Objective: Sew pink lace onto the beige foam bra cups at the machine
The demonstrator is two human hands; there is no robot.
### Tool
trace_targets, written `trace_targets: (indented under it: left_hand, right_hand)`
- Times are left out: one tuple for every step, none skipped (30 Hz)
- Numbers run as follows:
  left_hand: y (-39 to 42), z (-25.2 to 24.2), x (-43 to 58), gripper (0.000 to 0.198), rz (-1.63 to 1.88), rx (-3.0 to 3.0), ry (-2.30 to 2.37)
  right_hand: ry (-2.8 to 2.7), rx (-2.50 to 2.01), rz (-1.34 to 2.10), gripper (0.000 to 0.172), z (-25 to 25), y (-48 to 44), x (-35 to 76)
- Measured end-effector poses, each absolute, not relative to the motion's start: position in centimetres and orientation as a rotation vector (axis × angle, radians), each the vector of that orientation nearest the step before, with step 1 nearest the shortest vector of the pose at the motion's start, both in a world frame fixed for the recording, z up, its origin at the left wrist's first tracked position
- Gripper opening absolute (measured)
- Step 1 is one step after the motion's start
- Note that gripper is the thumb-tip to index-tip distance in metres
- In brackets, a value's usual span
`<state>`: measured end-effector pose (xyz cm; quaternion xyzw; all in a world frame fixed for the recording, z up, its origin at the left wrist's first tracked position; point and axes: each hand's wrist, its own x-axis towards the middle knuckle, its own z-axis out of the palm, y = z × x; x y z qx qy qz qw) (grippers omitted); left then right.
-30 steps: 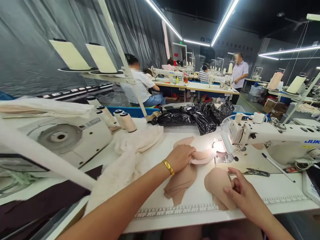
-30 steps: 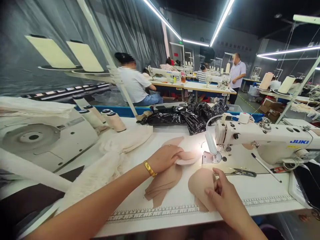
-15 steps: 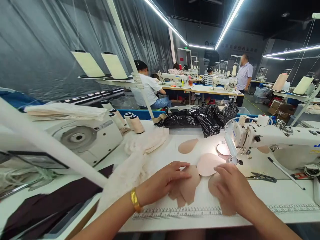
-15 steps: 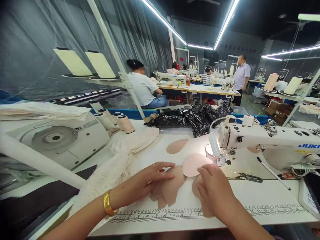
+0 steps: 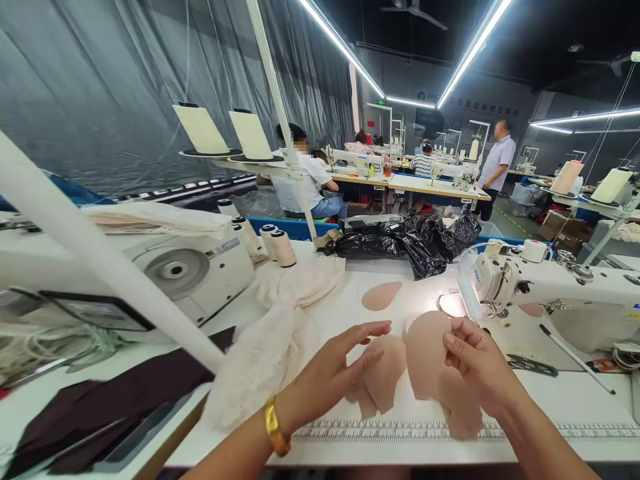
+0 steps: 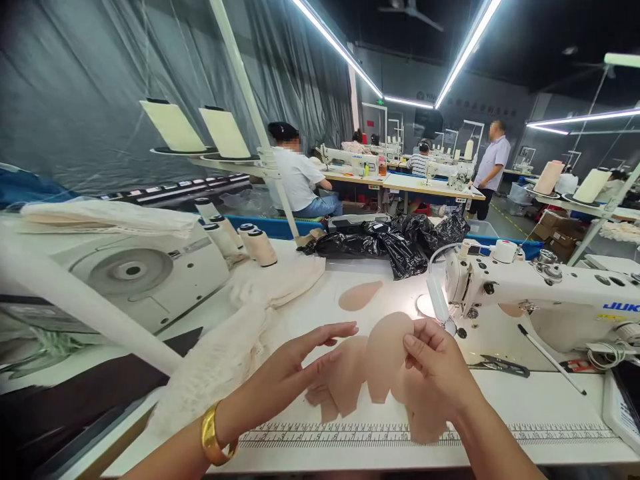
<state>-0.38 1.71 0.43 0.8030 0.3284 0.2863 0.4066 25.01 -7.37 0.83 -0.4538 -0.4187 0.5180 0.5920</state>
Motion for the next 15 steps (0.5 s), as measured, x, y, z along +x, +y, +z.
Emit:
trace_targets:
  left_hand:
    - [1.4, 0.5, 0.4, 0.045, 0.699, 1.874, 0.793]
    - [1.0, 0.6, 1.2, 0.051, 0.678, 1.726, 0.746]
    - [0.6, 0.6, 1.9, 0.056, 0.660, 1.595, 0.703]
    - [0.2, 0.8, 2.6, 0.062, 0.648, 1.487, 0.679]
    - [-0.1, 0.9, 3.0, 0.066, 0.639, 1.403, 0.678]
    - [-0.3, 1.1, 3.2, 0.069, 0.632, 1.341, 0.694]
    - [-0.3, 1.3, 3.1, 0.070, 0.635, 1.297, 0.723]
    - [-0.3, 1.5, 2.8, 0.072, 0.654, 1.271, 0.756]
    - [-0.1, 1.7, 2.3, 0.072, 0.686, 1.261, 0.790]
    - [0.2, 1.7, 1.6, 0.073, 0.727, 1.262, 0.824]
    - [0.4, 1.7, 0.9, 0.074, 0.765, 1.270, 0.862]
    - [0.7, 1.6, 0.3, 0.075, 0.795, 1.285, 0.901]
    - [0.9, 1.3, -0.3, 0.075, 0.807, 1.307, 0.940]
    - [1.0, 0.9, -0.8, 0.075, 0.802, 1.338, 0.979]
    - [1.0, 0.5, -1.1, 0.075, 0.792, 1.382, 1.018]
  right_hand:
    - [-0.852, -1.000, 1.279, 0.035, 0.7, -7.7, 24.9]
    - [-0.761, -0.964, 1.330, 0.038, 0.6, -7.8, 24.6]
    - [-0.702, -0.939, 1.364, 0.039, 0.4, -7.8, 24.4]
    - [-0.677, -0.922, 1.388, 0.040, 0.3, -7.8, 24.2]
    - [-0.682, -0.917, 1.399, 0.040, 0.2, -7.7, 24.1]
    - [-0.716, -0.930, 1.391, 0.041, 0.2, -7.5, 24.2]
    - [-0.778, -0.969, 1.355, 0.042, 0.1, -7.4, 24.4]
    - [-0.861, -1.037, 1.281, 0.042, 0.1, -7.3, 24.8]
    - [-0.961, -1.129, 1.175, 0.042, 0.2, -7.2, 25.3]
    - [-1.078, -1.234, 1.049, 0.040, 0.2, -7.1, 25.7]
    - [-1.211, -1.335, 0.925, 0.035, 0.2, -7.0, 26.0]
    - [-1.350, -1.430, 0.813, 0.029, 0.1, -6.8, 26.2]
    - [-1.496, -1.515, 0.719, 0.025, 0.1, -6.5, 26.2]
    - [-1.647, -1.589, 0.629, 0.024, 0.0, -6.2, 26.1]
    - [-1.788, -1.647, 0.542, 0.024, -0.1, -5.7, 25.8]
